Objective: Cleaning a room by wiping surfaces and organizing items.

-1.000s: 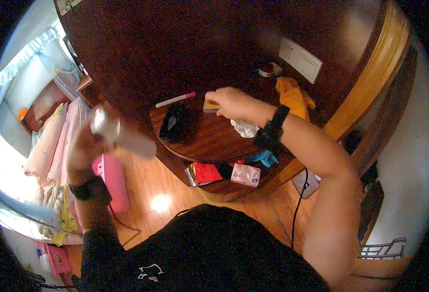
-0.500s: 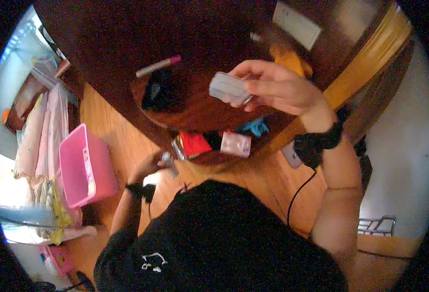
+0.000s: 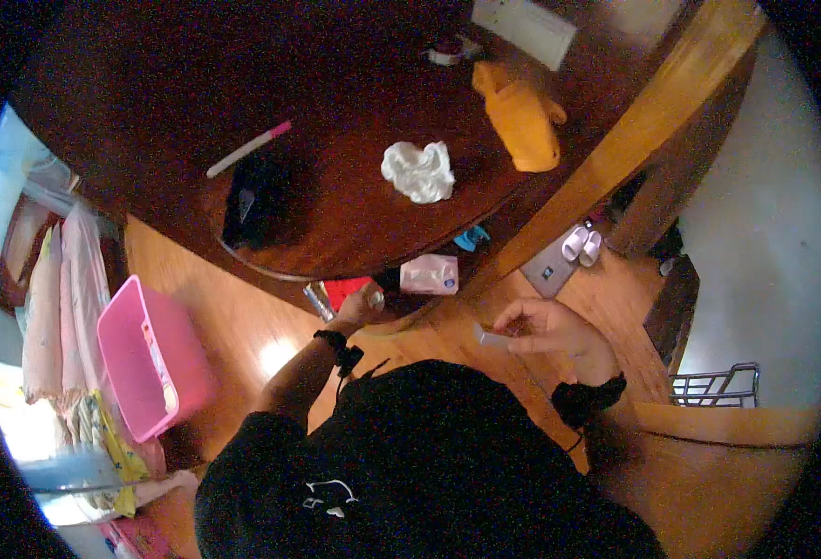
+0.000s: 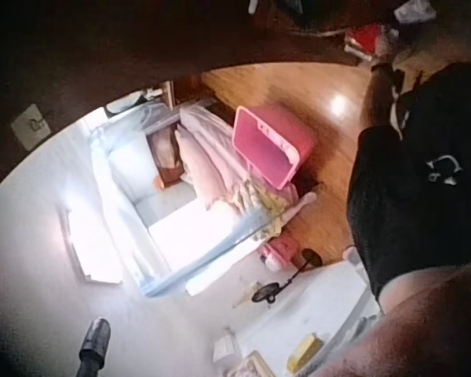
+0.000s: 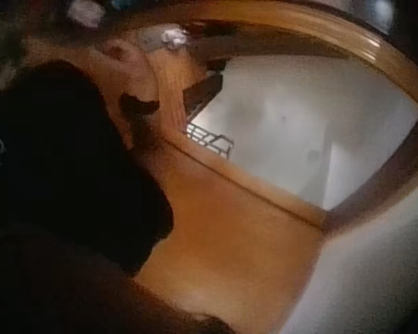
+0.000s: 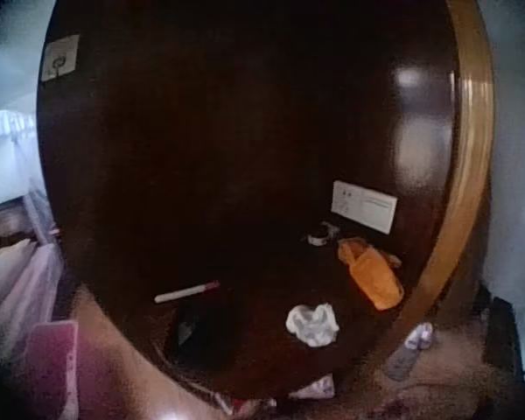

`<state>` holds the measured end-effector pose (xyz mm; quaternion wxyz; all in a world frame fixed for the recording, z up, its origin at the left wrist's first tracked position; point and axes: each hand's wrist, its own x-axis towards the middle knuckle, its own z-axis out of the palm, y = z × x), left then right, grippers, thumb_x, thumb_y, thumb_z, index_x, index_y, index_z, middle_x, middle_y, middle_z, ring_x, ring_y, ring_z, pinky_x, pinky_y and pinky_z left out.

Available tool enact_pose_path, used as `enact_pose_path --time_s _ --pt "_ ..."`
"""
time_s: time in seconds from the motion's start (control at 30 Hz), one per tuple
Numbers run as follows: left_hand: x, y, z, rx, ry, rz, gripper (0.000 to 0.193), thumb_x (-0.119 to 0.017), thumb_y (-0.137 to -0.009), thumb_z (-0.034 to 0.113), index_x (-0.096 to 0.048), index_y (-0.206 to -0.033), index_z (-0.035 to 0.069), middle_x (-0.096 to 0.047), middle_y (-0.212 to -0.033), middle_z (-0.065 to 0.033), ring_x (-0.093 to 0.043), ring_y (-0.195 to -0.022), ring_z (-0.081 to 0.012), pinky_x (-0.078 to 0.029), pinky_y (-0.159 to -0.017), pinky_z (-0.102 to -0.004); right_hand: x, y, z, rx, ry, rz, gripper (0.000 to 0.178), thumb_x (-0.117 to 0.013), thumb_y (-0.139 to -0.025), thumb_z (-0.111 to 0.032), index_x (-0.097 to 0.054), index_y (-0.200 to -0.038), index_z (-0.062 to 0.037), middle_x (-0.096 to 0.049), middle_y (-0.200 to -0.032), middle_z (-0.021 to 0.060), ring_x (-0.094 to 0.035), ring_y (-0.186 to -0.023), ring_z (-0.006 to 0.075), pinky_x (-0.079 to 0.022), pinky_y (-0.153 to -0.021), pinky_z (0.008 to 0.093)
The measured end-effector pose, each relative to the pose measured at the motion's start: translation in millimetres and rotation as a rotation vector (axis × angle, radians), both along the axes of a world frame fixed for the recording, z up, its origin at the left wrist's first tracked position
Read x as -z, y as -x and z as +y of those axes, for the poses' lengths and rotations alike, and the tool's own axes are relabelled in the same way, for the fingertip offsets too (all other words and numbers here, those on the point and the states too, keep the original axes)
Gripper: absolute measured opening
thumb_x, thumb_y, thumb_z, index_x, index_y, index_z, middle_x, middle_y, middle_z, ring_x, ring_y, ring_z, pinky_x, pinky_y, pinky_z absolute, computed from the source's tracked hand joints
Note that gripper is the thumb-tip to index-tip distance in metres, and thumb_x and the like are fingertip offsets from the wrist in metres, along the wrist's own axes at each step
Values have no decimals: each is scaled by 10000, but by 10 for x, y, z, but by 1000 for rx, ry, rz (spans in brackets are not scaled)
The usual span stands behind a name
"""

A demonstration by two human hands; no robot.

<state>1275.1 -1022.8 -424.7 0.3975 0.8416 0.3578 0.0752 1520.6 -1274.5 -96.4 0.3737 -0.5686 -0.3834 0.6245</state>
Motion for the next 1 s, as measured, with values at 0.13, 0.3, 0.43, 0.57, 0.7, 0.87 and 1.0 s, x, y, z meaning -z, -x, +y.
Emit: enact_pose_path --time_s 0.13,0.3,0.43,0.57,0.7,0.87,1.0 --pt "347 -52 68 -98 182 -2 508 -727 -765 262 -486 -1176 83 -613 -1082 -171 -619 -998 -319 -507 -792 -411 36 -27 -91 48 -80 12 343 -711 -802 -105 -562 -1098 -17 -585 -1051 48 -544 -1009 144 -421 -916 286" --pt "402 285 59 -23 162 -208 960 -772 -668 319 -234 -1435 106 -517 -1206 -287 -528 -1099 -429 -452 -901 -488 -127 -50 16 -41 -205 -22 291 -664 -826 -36 -562 -1097 -12 -568 -1111 66 -540 -1065 166 -426 -942 307" --pt "-307 345 -70 -90 3 1 839 -765 -756 270 -287 -1395 10 -512 -1247 -244 -498 -1185 -362 -434 -959 -433 -258 -63 111 -1 -203 53 370 -753 -755 -87 -570 -1070 -21 -590 -1067 52 -525 -1059 145 -418 -935 299" --pt "-1137 809 -55 393 38 -71 558 -651 -858 341 -456 -1339 137 -542 -1266 -158 -529 -1152 -308 -438 -950 -416 -684 178 280 -42 -435 -45 358 -764 -748 -114 -571 -1040 -38 -593 -1069 70 -540 -1056 176 -423 -945 330" --pt "-2788 962 -400 557 498 -215 674 -562 -916 398 -276 -1432 73 -431 -1376 -175 -545 -1138 -283 -446 -927 -399 -1128 628 639 -453 -1066 -710 381 -765 -700 -154 -560 -1006 -54 -552 -1074 108 -548 -1021 305 -449 -908 380" --pt "-3576 955 -826 311 791 -780 612 -505 -956 322 -233 -1434 53 -377 -1393 -129 -540 -1130 -253 -447 -935 -382 -1108 1234 1070 -606 -1294 -745 429 -764 -650 -215 -557 -993 -58 -538 -996 101 -541 -969 302 -460 -824 380" --pt "-3787 1029 -841 57 664 -848 460 -446 -981 222 -314 -1371 16 -522 -1227 -141 -588 -1059 -264 -515 -845 -371 -1366 867 1792 -421 -1248 -684 236 -751 -731 -175 -600 -875 -66 -604 -922 77 -598 -836 215 -488 -687 321"
